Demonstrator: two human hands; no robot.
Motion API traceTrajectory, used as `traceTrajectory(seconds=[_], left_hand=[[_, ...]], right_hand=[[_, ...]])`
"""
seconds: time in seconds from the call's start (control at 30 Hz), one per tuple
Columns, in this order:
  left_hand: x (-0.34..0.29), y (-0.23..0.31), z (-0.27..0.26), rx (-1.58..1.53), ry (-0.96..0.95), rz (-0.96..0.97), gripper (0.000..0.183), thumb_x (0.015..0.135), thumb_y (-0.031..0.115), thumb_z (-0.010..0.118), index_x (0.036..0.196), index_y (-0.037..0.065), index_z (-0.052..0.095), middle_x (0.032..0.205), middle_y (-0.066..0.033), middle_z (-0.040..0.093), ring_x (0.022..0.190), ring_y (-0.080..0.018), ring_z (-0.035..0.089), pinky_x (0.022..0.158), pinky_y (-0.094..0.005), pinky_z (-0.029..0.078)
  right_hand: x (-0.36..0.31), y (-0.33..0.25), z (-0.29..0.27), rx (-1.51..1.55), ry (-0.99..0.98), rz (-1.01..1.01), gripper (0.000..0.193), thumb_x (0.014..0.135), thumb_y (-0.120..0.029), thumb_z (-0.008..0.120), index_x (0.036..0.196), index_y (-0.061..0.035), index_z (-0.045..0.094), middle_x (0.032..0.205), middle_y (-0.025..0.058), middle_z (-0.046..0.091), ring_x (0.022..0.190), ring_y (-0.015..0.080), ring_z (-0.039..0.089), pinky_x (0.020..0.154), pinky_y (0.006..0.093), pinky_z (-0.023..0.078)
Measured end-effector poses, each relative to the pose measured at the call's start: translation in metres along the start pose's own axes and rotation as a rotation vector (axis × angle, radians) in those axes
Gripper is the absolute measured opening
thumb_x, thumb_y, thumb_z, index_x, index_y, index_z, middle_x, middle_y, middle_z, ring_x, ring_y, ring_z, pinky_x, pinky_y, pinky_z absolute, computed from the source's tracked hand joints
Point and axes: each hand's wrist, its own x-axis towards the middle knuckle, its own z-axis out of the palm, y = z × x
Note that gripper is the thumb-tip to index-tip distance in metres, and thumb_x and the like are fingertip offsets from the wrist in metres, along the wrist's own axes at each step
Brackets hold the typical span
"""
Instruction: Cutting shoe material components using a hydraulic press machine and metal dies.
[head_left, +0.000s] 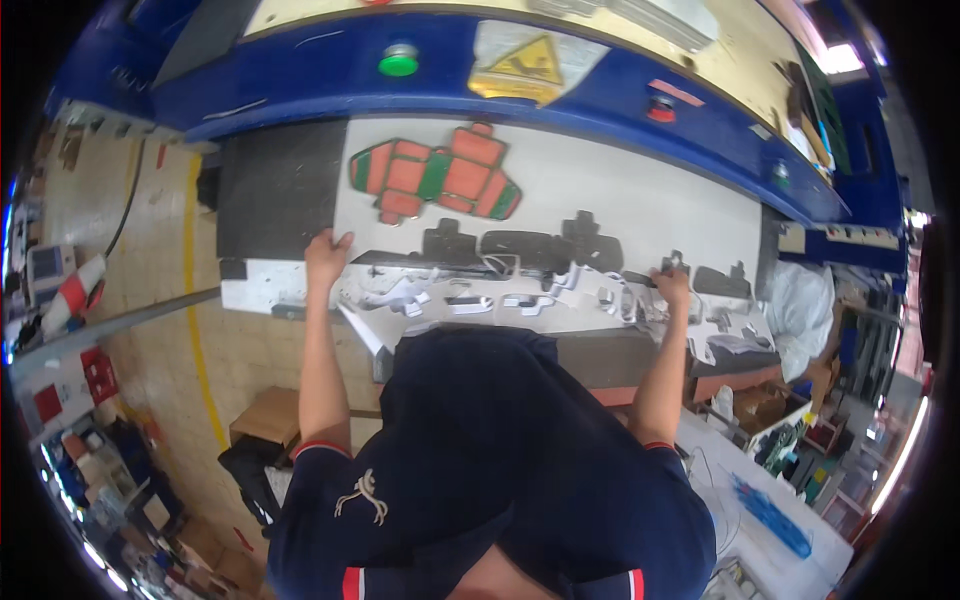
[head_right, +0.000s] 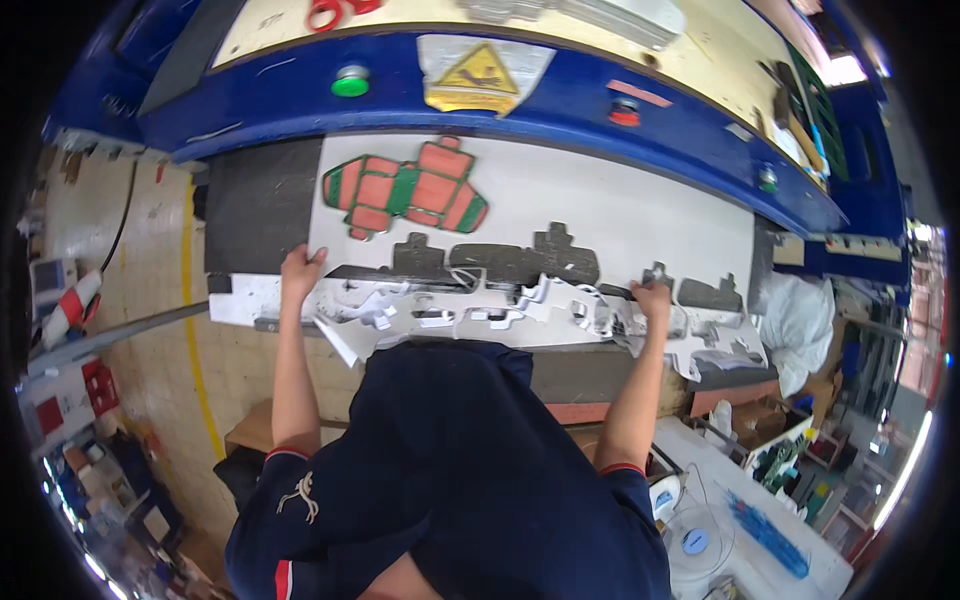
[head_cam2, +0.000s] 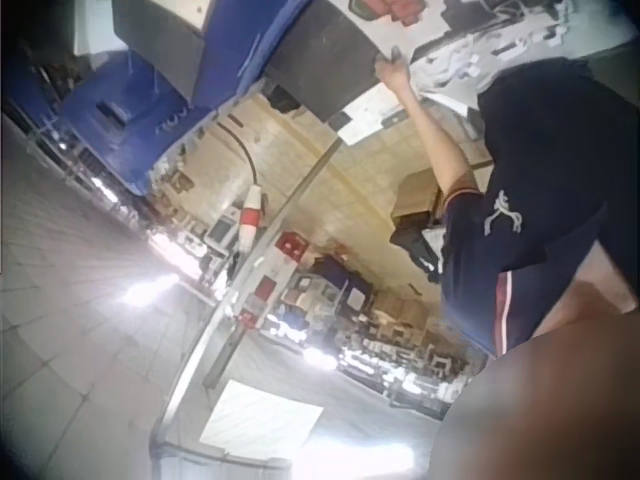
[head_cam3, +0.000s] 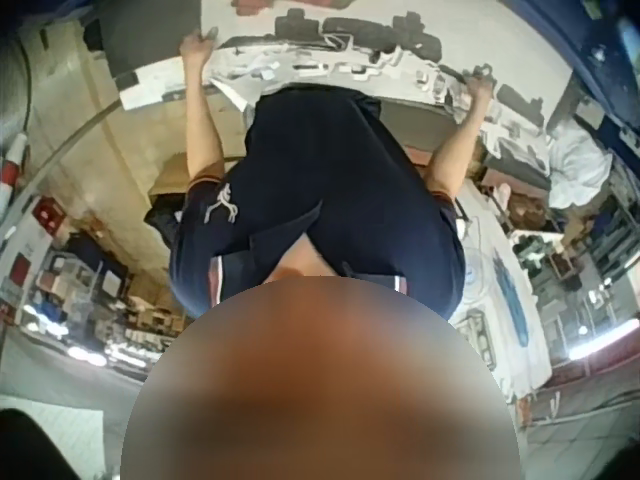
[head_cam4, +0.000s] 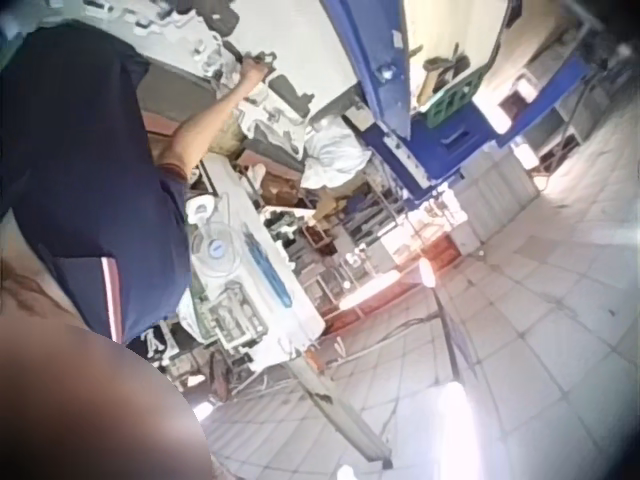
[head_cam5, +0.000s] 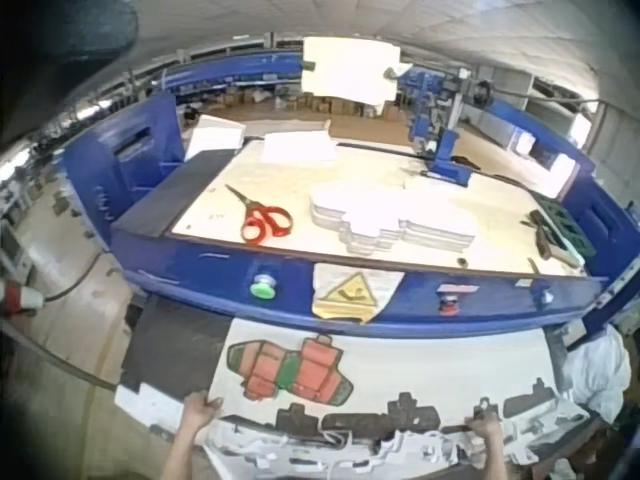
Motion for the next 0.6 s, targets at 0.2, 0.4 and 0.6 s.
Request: traceTrajectory(seconds=[0.2, 0.4, 0.6], left_hand=[[0.000, 0.005, 0.008, -0.027, 0.006, -0.030, 0.039, 0.085, 0.038, 0.070, 0.095, 0.001, 0.065, 0.087, -0.0243, 0.067, 0.088, -0.0431, 0.065, 0.076, -0.0480, 0.050], [-0.008, 0.007, 0.001, -0.092, -0.013, -0.012, 0.040, 0.087, 0.034, 0.068, 0.103, -0.002, 0.063, 0.098, -0.0279, 0.066, 0.098, -0.0453, 0.063, 0.083, -0.0485, 0.051], [-0.011, 0.015, -0.004, -0.068, -0.035, -0.028, 0.042, 0.088, 0.035, 0.067, 0.105, -0.003, 0.063, 0.100, -0.0297, 0.066, 0.100, -0.0450, 0.062, 0.087, -0.0486, 0.050]], right_hand=[[0.014, 0.024, -0.008, 0.158, -0.176, 0.045, 0.039, 0.076, -0.035, 0.077, 0.068, 0.0018, 0.069, 0.059, 0.0066, 0.061, 0.054, 0.0141, 0.054, 0.051, 0.0342, 0.042], [0.006, 0.010, -0.010, 0.203, -0.248, 0.012, 0.035, 0.080, -0.031, 0.074, 0.066, -0.0014, 0.063, 0.063, 0.0031, 0.058, 0.055, 0.0138, 0.051, 0.052, 0.0332, 0.041], [0.009, 0.017, -0.006, 0.201, -0.237, 0.044, 0.034, 0.080, -0.030, 0.075, 0.067, -0.0004, 0.065, 0.060, 0.0017, 0.056, 0.052, 0.0122, 0.050, 0.049, 0.0298, 0.040]])
